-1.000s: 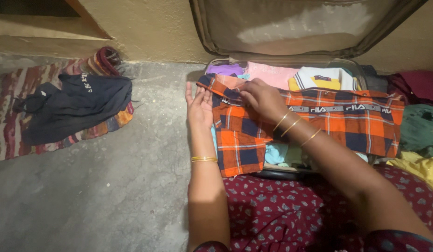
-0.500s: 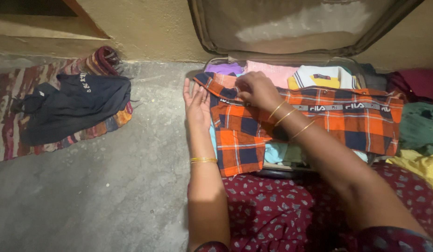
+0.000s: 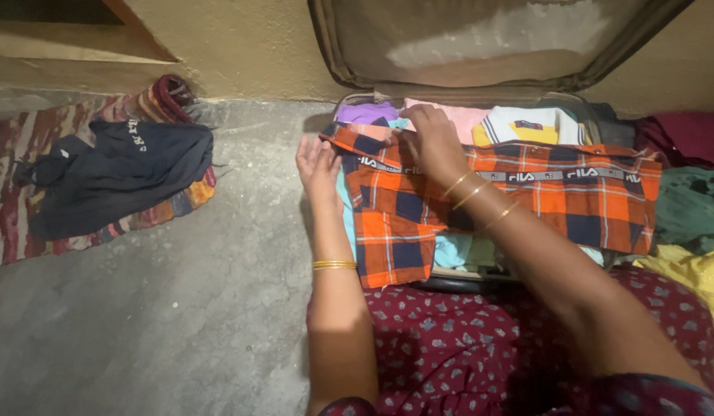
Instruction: The person folds and places several shirts, including a yellow polo and an orange plaid shirt, into an open suitcase by hand.
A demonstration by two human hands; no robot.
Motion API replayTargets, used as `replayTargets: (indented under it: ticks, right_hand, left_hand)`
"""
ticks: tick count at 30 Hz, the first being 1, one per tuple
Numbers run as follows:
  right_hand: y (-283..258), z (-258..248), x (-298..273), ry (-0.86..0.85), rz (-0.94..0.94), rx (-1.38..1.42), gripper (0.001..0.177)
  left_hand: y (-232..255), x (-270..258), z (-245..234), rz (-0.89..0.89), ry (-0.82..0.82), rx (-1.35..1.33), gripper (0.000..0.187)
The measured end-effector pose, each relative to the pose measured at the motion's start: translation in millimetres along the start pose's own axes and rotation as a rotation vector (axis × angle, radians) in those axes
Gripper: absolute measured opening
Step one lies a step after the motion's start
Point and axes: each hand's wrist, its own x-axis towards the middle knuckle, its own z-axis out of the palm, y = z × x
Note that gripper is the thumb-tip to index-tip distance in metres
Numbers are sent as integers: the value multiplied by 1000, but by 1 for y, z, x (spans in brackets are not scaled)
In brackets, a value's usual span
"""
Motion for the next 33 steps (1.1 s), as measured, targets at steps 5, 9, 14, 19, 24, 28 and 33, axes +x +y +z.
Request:
replayTargets:
  ticks: [5,9,14,19,24,28,33]
  right_hand:
    - [-33,-35,-28,-492,-53,75,20]
    - [-50,-53,-67,-669,-332,12,37]
    - [-62,-60,-103,-749,-444,-207,62]
    - [-53,-51,-119,-701,-448,-67,45]
    - [-15,-10,-124,-554,138,425,16]
    - [31,2,-101,-299,913,667,29]
    - [26,-3,-88,-172,878,722,40]
  left_hand:
    - [24,-16,-6,71,-258,-49,58]
    - [47,-48,12,-197,-656,28,71]
    - [40,-55,27,-332,-655,283,86]
    - [31,-49,21,-381,-669,189,89]
    - [24,-41,10,-371,-677,150,89]
    - [13,-32,3,-408,-582,181,84]
    - [-1,-35,6,-215,-558,404,66]
